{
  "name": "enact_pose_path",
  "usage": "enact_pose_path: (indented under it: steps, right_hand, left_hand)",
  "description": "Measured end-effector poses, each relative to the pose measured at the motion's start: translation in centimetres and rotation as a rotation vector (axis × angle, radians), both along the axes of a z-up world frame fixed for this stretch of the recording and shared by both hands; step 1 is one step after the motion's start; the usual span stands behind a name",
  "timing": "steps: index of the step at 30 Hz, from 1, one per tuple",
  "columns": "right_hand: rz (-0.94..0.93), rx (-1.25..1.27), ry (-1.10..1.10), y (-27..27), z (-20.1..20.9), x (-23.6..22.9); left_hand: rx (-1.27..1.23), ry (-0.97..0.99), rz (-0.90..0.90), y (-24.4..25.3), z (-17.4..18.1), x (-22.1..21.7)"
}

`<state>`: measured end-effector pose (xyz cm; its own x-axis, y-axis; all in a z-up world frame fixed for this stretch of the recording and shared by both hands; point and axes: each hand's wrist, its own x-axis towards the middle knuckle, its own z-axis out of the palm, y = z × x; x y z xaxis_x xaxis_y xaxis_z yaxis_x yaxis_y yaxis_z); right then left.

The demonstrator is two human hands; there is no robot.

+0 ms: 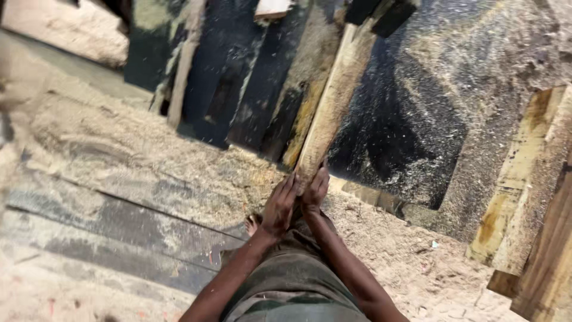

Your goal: The person processes various wood planks by hand, feeding them into a machine and then stacking them onto a pile.

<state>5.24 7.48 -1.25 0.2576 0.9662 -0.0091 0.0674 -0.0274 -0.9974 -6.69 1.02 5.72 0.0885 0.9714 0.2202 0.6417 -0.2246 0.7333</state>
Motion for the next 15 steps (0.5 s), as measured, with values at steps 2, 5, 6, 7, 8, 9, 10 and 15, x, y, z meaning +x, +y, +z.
enact_pose_path:
  steps: [2,5,6,7,8,9,10,15]
  right_hand:
    - [-0.043,-0.175,0.051,1.1,-0.6,0.7]
    - [-0.059,-0.23,0.002,3.3,-1.9,1.1]
    - [-0.065,-0.195,-0.03,5.1,-2.1,1.2]
    - [-0.052,-0.069,-0.178,6.8,-2.2,1.3]
    - [-0.043,0.059,-0.325,8.7,-2.0,1.6]
    - [-0.031,0.187,-0.471,10.5,-1.8,1.8]
    - [-0.06,0.016,-0.329,11.6,-1.5,2.1]
    - [-0.065,-0.201,0.124,18.2,0.6,2.1]
  left_hand:
    - [0.059,-0.029,-0.025,0.7,-0.3,0.5]
    - [-0.013,0.029,-0.012,3.0,-1.6,0.9]
    - [-0.046,0.069,-0.008,4.8,-2.1,0.8]
    - [-0.011,0.085,-0.003,6.8,-2.4,0.8]
    - [0.026,0.101,-0.003,8.5,-2.6,1.1]
    - [0.064,0.116,-0.003,10.4,-2.8,1.4]
    - [0.059,0.105,0.02,11.5,-3.0,1.8]
    - [0.137,0.015,0.119,16.6,-3.5,3.8]
